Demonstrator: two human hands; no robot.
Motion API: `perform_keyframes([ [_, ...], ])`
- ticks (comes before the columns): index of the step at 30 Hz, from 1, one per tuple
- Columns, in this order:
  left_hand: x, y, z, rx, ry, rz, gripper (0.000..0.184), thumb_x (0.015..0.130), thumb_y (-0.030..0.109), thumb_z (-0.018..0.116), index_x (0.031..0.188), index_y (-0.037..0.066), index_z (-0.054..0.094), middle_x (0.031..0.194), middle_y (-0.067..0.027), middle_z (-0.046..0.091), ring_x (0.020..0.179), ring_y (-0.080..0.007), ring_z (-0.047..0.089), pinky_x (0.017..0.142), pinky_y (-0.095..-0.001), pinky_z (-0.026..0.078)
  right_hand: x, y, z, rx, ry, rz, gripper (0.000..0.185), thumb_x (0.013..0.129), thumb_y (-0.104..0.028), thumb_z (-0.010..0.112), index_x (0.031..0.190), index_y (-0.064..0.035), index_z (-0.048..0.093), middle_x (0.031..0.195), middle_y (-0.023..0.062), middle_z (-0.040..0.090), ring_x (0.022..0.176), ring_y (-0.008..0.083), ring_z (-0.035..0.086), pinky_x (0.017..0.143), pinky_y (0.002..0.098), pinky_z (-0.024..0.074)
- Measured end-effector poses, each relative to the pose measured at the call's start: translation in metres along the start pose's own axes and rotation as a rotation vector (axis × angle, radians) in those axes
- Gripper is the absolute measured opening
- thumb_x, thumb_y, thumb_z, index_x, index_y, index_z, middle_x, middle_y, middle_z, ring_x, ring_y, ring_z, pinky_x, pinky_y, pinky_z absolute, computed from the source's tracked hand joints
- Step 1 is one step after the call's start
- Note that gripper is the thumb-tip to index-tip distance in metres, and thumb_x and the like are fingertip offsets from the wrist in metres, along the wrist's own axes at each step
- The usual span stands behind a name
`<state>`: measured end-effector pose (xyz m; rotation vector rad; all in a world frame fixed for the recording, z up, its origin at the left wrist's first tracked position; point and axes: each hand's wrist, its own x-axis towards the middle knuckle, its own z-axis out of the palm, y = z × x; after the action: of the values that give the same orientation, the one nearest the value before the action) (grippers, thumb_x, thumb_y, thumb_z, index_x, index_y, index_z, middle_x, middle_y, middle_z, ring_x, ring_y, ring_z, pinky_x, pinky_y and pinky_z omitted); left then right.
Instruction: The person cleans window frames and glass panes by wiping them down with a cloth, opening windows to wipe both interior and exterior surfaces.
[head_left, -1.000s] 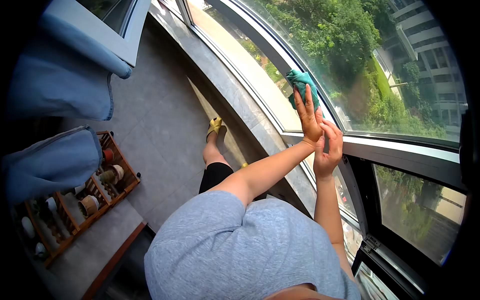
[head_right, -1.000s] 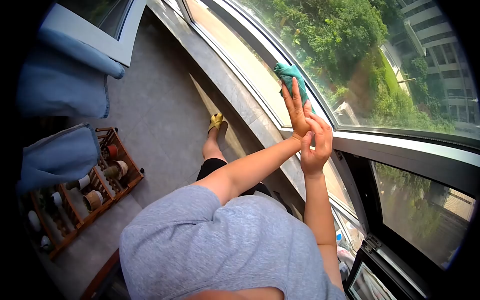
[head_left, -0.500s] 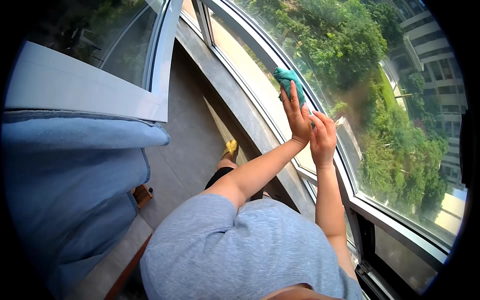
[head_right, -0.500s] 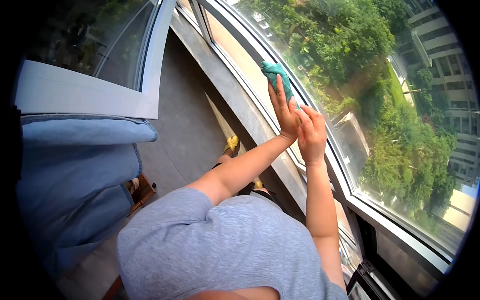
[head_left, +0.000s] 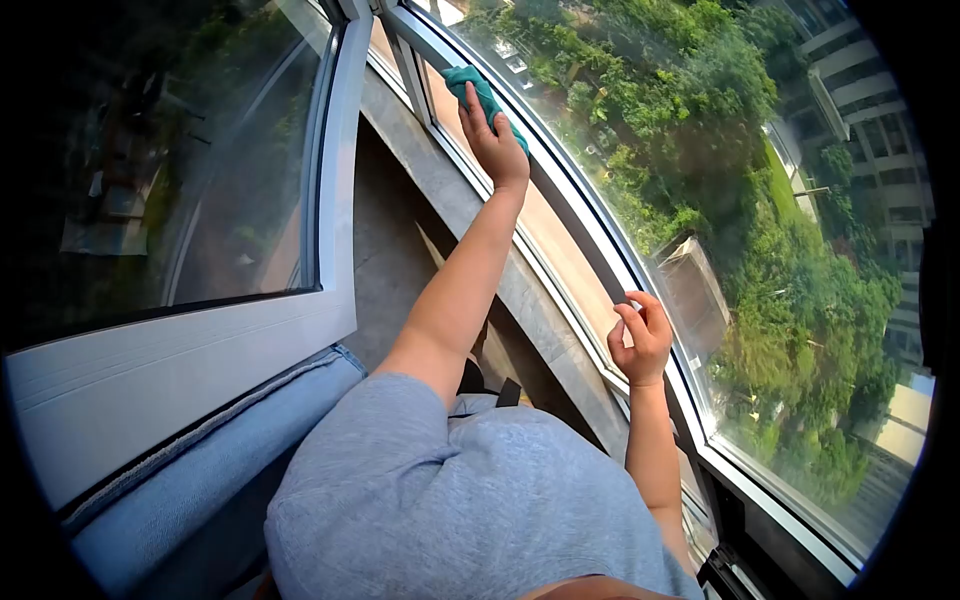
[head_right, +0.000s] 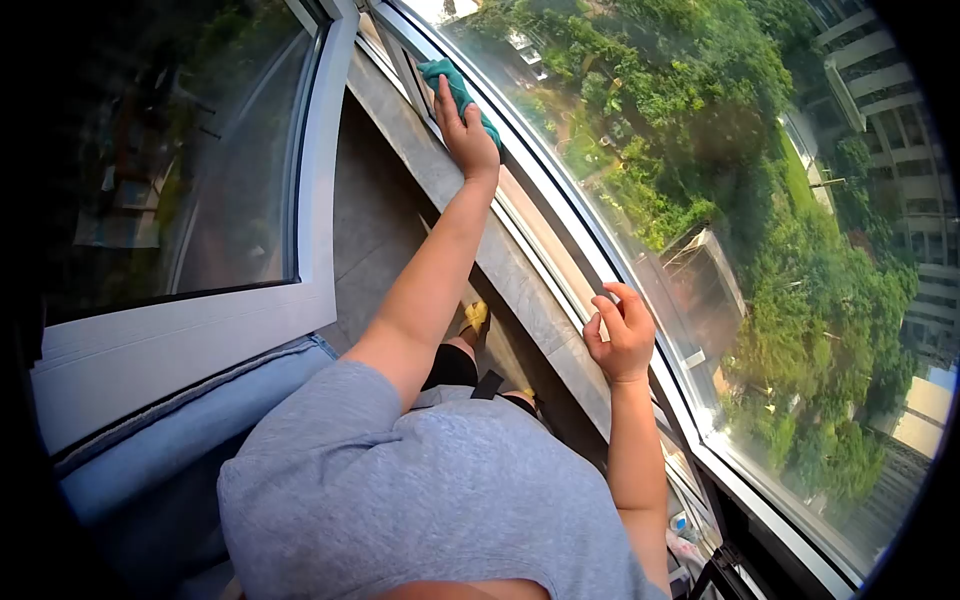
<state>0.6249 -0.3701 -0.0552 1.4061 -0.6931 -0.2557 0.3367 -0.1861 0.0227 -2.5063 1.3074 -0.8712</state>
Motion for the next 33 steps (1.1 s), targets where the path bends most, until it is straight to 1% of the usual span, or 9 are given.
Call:
perform_keyframes([
  [5,0.118,-0.046,0.003,0.019,0.050,-0.055,0.062,0.098,0.012,0.049,0.159,0.010,0.039,0.158,-0.0185,0.040,0.143,-0.0368,0.043,0.118,-0.0436,0.036,0.002,-0.002,0.000,-0.023,-0.025,0.027,0.023,0.070,-0.002,0.069,0.092,-0.0077,0.068,0.114,0.0086,0.066,0.062,0.0199,0.055,0.059,0.0331,0.0495],
  [7,0.157,-0.057,0.002,-0.113,0.041,-0.088,0.062,0.097,0.013,0.050,0.158,0.010,0.039,0.158,-0.0180,0.041,0.143,-0.0352,0.043,0.118,-0.0420,0.035,0.004,-0.002,0.000,-0.034,-0.031,0.028,0.023,0.069,-0.003,0.070,0.091,-0.0081,0.068,0.113,0.0082,0.065,0.061,0.0195,0.054,0.058,0.0330,0.0486],
  [12,0.247,-0.097,-0.005,-0.043,-0.036,-0.116,0.065,0.098,0.017,0.051,0.160,0.011,0.036,0.158,-0.0169,0.043,0.144,-0.0336,0.043,0.119,-0.0398,0.034,0.005,0.000,0.001,-0.023,-0.039,0.039,0.024,0.068,-0.006,0.071,0.091,-0.0079,0.068,0.112,0.0089,0.064,0.063,0.0199,0.055,0.059,0.0324,0.0494],
  [16,0.266,-0.091,-0.012,-0.088,-0.085,-0.171,0.063,0.098,0.014,0.050,0.159,0.014,0.039,0.159,-0.0143,0.041,0.143,-0.0319,0.044,0.117,-0.0388,0.037,0.005,-0.001,-0.001,-0.024,-0.059,0.052,0.023,0.067,-0.008,0.072,0.090,-0.0074,0.068,0.113,0.0091,0.063,0.065,0.0201,0.056,0.060,0.0325,0.0498],
  [21,0.222,-0.093,-0.004,-0.127,-0.022,-0.115,0.062,0.097,0.012,0.051,0.157,0.015,0.042,0.157,-0.0125,0.044,0.141,-0.0301,0.046,0.115,-0.0372,0.037,0.003,-0.001,-0.002,-0.018,-0.080,0.060,0.022,0.068,-0.011,0.073,0.088,-0.0089,0.067,0.113,0.0081,0.062,0.066,0.0199,0.055,0.061,0.0331,0.0495],
  [27,0.104,-0.053,0.000,-0.123,-0.010,-0.075,0.061,0.095,0.011,0.052,0.155,0.016,0.046,0.155,-0.0104,0.048,0.138,-0.0279,0.049,0.113,-0.0353,0.038,0.002,0.000,-0.003,0.000,-0.069,0.008,0.020,0.068,-0.014,0.074,0.087,-0.0108,0.069,0.114,0.0069,0.062,0.067,0.0196,0.056,0.062,0.0339,0.0496],
  [29,0.053,-0.037,0.001,-0.119,-0.055,-0.008,0.062,0.097,0.010,0.048,0.159,0.015,0.039,0.163,-0.0129,0.036,0.145,-0.0325,0.042,0.117,-0.0397,0.036,-0.001,0.002,-0.003,0.018,-0.063,-0.001,0.019,0.069,-0.015,0.075,0.088,-0.0115,0.070,0.113,0.0066,0.062,0.067,0.0197,0.056,0.063,0.0340,0.0499],
  [30,0.026,-0.030,0.002,-0.138,-0.076,0.011,0.063,0.096,0.008,0.047,0.157,0.017,0.041,0.164,-0.0115,0.033,0.146,-0.0325,0.040,0.118,-0.0396,0.035,-0.001,0.002,-0.004,0.019,-0.039,-0.028,0.017,0.071,-0.015,0.074,0.088,-0.0122,0.071,0.113,0.0061,0.062,0.067,0.0195,0.057,0.064,0.0340,0.0505],
  [33,-0.060,0.004,0.002,-0.021,-0.059,0.015,0.066,0.095,0.010,0.048,0.158,0.025,0.041,0.166,-0.0225,0.027,0.149,-0.0398,0.036,0.120,-0.0447,0.035,-0.007,0.006,-0.005,0.086,-0.052,-0.057,0.016,0.078,-0.013,0.071,0.095,-0.0117,0.071,0.114,0.0071,0.063,0.082,0.0241,0.065,0.073,0.0373,0.0537],
])
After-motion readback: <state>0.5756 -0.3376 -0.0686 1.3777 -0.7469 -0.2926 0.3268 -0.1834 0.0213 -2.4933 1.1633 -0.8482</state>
